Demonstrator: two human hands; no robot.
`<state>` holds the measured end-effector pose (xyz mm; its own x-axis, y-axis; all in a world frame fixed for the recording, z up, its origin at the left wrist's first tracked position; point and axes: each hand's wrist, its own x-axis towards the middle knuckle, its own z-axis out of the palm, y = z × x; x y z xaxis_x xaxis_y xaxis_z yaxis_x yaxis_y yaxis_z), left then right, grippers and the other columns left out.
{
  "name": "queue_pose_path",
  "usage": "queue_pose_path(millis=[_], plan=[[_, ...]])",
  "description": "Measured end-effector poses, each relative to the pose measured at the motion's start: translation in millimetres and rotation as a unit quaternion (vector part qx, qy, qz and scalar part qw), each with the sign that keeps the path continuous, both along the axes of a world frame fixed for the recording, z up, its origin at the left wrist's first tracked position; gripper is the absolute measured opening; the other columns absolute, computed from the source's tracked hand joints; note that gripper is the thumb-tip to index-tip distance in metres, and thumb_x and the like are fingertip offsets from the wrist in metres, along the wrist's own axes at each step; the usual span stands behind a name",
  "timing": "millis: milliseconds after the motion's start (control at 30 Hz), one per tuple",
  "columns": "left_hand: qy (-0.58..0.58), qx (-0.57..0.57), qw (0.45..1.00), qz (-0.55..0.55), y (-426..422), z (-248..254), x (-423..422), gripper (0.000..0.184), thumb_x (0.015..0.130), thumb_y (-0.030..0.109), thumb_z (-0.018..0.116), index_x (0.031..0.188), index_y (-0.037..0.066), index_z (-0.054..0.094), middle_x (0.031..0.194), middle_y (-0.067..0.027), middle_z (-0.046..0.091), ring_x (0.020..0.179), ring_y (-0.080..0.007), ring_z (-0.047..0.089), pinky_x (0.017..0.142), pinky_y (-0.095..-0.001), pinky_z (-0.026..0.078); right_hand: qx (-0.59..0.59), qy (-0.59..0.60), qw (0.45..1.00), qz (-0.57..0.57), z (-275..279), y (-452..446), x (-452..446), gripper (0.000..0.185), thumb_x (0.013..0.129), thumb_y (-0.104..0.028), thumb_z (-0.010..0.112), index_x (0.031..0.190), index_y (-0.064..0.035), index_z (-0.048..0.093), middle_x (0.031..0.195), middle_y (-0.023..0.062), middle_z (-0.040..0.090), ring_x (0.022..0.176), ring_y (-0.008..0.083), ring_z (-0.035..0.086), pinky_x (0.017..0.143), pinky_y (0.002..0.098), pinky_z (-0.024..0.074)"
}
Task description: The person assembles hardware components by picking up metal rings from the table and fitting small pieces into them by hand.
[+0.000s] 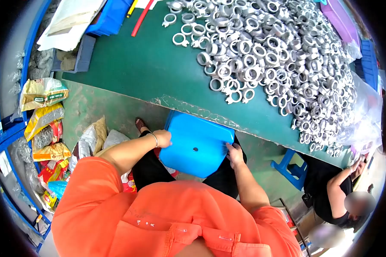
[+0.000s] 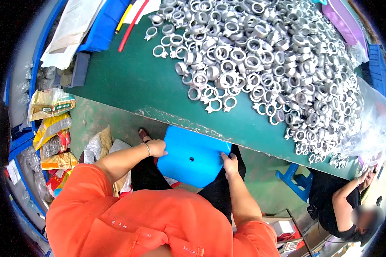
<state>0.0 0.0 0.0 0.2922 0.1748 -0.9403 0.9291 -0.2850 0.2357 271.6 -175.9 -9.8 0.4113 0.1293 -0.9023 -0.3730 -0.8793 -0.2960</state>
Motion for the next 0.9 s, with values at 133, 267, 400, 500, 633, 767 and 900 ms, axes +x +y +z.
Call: queue_pose_path(millis=[133, 267, 400, 500, 633, 767, 900], plan=[[-0.538, 0.224, 0.813, -0.009, 28.9, 115.8, 44.6, 0.017, 0.079, 0.014, 0.063, 0.092, 0.003, 0.062, 0.076, -0.0124, 0.060, 0.070, -0.0307, 0.059, 0.062, -0.0390, 0.048, 0.139, -0.086, 0.945, 0.283, 20.6, 6.3, 11.1, 0.046, 0.080, -0.019, 0.064, 0.117, 0.0044, 0.052, 0.111, 0.0222, 0.058, 0.101, 0.0340, 0.058, 0.087, 0.0363, 0.0449], [-0.660, 0.456, 0.591, -0.085, 101.2, 200.0, 82.9, 0.045, 0.071, 0.015, 0.070, 0.113, 0.009, 0.053, 0.108, -0.0094, 0.054, 0.091, -0.0276, 0.056, 0.080, -0.0429, 0.044, 0.418, -0.220, 0.773, 0.423, 148.4, 60.8, 21.7, 0.024, 0.077, -0.004, 0.060, 0.100, 0.0014, 0.059, 0.103, 0.0194, 0.060, 0.097, 0.0345, 0.058, 0.084, 0.0387, 0.0468], [-0.503, 0.401, 0.736, -0.212, 151.2, 202.6, 98.0, 0.054, 0.077, 0.039, 0.065, 0.126, 0.022, 0.049, 0.141, -0.0153, 0.032, 0.130, -0.0371, 0.029, 0.104, -0.0538, 0.019, 0.553, -0.385, 0.558, 0.484, 211.7, 116.9, 51.3, 0.026, 0.070, -0.002, 0.061, 0.096, -0.0055, 0.063, 0.107, 0.0128, 0.060, 0.098, 0.0275, 0.059, 0.080, 0.0386, 0.0490], [-0.463, 0.367, 0.778, -0.213, 152.6, 201.7, 106.1, 0.050, 0.078, 0.038, 0.063, 0.124, 0.022, 0.052, 0.143, -0.0132, 0.031, 0.131, -0.0355, 0.029, 0.104, -0.0543, 0.020, 0.526, -0.419, 0.492, 0.553, 218.3, 153.5, 69.2, 0.035, 0.071, -0.006, 0.061, 0.106, -0.0119, 0.063, 0.118, 0.0088, 0.057, 0.105, 0.0252, 0.055, 0.089, 0.0387, 0.0425], [-0.469, 0.366, 0.777, -0.204, 155.6, 201.7, 105.6, 0.050, 0.077, 0.029, 0.063, 0.126, 0.024, 0.051, 0.143, -0.0078, 0.033, 0.132, -0.0284, 0.030, 0.104, -0.0489, 0.027, 0.461, -0.367, 0.488, 0.644, 207.3, 175.2, 68.7, 0.045, 0.079, -0.017, 0.059, 0.123, -0.0145, 0.052, 0.134, 0.0076, 0.045, 0.119, 0.0244, 0.045, 0.099, 0.0412, 0.0341], [-0.509, 0.362, 0.759, -0.182, 159.2, 198.4, 105.5, 0.048, 0.076, 0.020, 0.065, 0.122, 0.022, 0.054, 0.140, -0.0072, 0.037, 0.128, -0.0276, 0.035, 0.099, -0.0453, 0.035, 0.452, -0.349, 0.486, 0.662, 201.6, 174.6, 69.6, 0.046, 0.083, -0.024, 0.057, 0.126, -0.0098, 0.049, 0.137, 0.0082, 0.041, 0.123, 0.0246, 0.040, 0.103, 0.0412, 0.0297], [-0.528, 0.360, 0.751, -0.167, 159.8, 194.1, 104.3, 0.047, 0.076, 0.017, 0.064, 0.121, 0.021, 0.055, 0.139, -0.0086, 0.039, 0.127, -0.0298, 0.036, 0.098, -0.0464, 0.035, 0.450, -0.328, 0.505, 0.659, 197.8, 172.7, 69.4, 0.048, 0.084, -0.026, 0.057, 0.127, -0.0065, 0.048, 0.138, 0.0079, 0.039, 0.126, 0.0246, 0.037, 0.105, 0.0408, 0.0274]])
